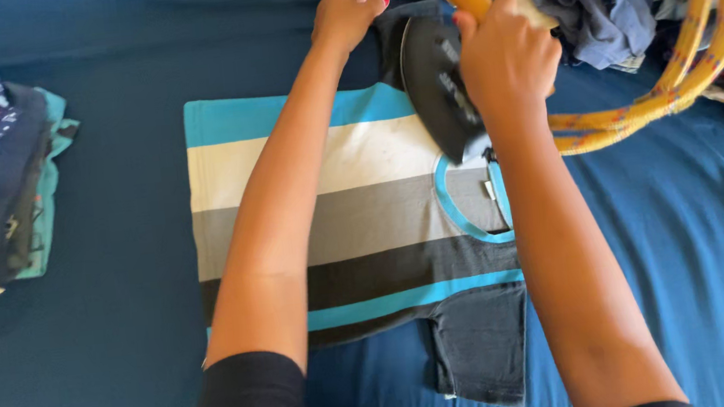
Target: The person irons a white sleeveless top on a blue ironing board, then folds it and places it on a stack. Next, the person irons a striped sleeveless top, smoothing both sides and folding it. The person uses a steam iron throughout and handles each garment one at a time.
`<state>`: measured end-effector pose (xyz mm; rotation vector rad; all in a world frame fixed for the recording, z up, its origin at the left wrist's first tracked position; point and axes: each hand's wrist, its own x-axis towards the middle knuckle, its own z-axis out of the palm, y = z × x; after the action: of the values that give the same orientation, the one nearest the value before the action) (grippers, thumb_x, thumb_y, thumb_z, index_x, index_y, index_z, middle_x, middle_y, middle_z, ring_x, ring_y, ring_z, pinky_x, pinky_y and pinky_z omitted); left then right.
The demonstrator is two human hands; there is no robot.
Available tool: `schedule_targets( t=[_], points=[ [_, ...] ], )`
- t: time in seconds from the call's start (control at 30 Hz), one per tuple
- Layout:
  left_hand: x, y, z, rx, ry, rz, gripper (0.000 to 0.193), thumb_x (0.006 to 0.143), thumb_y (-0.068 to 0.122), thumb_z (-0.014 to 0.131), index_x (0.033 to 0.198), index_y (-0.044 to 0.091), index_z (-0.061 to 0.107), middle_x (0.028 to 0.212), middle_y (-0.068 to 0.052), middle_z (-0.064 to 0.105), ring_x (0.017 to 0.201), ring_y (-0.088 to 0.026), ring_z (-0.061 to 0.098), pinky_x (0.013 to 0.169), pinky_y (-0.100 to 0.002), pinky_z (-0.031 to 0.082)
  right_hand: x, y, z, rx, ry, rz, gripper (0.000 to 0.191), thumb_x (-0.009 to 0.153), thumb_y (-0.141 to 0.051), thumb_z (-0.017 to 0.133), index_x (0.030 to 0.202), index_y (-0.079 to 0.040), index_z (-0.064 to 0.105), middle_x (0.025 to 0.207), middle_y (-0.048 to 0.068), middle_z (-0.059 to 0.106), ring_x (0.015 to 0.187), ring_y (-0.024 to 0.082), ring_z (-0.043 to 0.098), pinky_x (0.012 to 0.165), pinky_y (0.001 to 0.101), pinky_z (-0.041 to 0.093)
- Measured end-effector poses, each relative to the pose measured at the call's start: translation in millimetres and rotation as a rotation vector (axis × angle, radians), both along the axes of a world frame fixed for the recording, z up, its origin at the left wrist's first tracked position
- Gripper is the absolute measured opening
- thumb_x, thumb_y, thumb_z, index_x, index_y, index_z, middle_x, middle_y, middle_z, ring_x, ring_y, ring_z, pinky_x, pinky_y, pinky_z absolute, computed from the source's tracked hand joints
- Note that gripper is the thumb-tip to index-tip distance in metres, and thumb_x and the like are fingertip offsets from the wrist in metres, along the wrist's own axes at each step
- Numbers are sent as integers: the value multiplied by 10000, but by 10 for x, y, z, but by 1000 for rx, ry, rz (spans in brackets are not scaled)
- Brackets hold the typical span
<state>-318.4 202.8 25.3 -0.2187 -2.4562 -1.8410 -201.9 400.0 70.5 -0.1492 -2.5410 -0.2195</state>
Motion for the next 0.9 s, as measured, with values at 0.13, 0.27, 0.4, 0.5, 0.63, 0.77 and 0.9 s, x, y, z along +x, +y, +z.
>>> schedule_targets(
  t=[0.13,0.27,0.4,0.5,0.63,0.77,0.9],
  points=[
    [543,-285,-60,-102,628,-57,458,962,139,760,1379,135,571,1283,-72,676,1206,-249,683,1054,-371,544,-336,-16,21,6,116,98,558,996,-577,688,1014,-22,625,737,145,726,628,368,721,554,473,540],
    [1552,-809,-43,-493,500,-280,518,978,370,726,1407,135,555,1480,-86,573,1466,-351,402,1175,-614,237,-189,150,159,79,31,286,465,1074,-538,701,998,-86,626,763,156,712,648,377,696,553,491,505],
    [2312,-1478,-50,-873,378,-290,702,919,566,619,1514,230,460,1627,-15,374,1535,-314,232,1177,-709,63,-35,267,198,14,-155,424,488,1088,-541,680,1012,-65,607,808,185,706,708,417,681,610,522,496],
    [2477,-1932,-42,-958,375,-160,721,933,582,567,1560,253,429,1665,-26,313,1534,-337,202,1128,-764,35,-220,173,118,53,-57,278,527,1092,-561,667,1061,-37,620,808,196,714,699,419,692,580,525,501],
    [2512,-2287,-62,-962,241,-32,716,941,609,537,1559,269,414,1674,-8,291,1551,-333,175,1126,-768,18,-574,110,89,-32,-84,141,603,1078,-589,646,1120,12,613,850,244,716,769,461,701,648,536,530],
    [2508,-2375,-146,-915,240,1,696,951,576,557,1541,224,450,1656,-13,320,1536,-340,191,1108,-775,13,-395,289,191,-75,-137,360,551,1067,-468,622,1238,56,603,845,288,691,767,494,681,671,574,531],
    [2490,-2379,-248,-849,283,89,575,1015,480,585,1504,180,550,1644,-2,406,1559,-292,271,1173,-751,53,183,466,385,-65,-392,424,516,1065,-569,624,1065,-56,672,826,260,673,812,496,669,724,577,521]
  ],
)
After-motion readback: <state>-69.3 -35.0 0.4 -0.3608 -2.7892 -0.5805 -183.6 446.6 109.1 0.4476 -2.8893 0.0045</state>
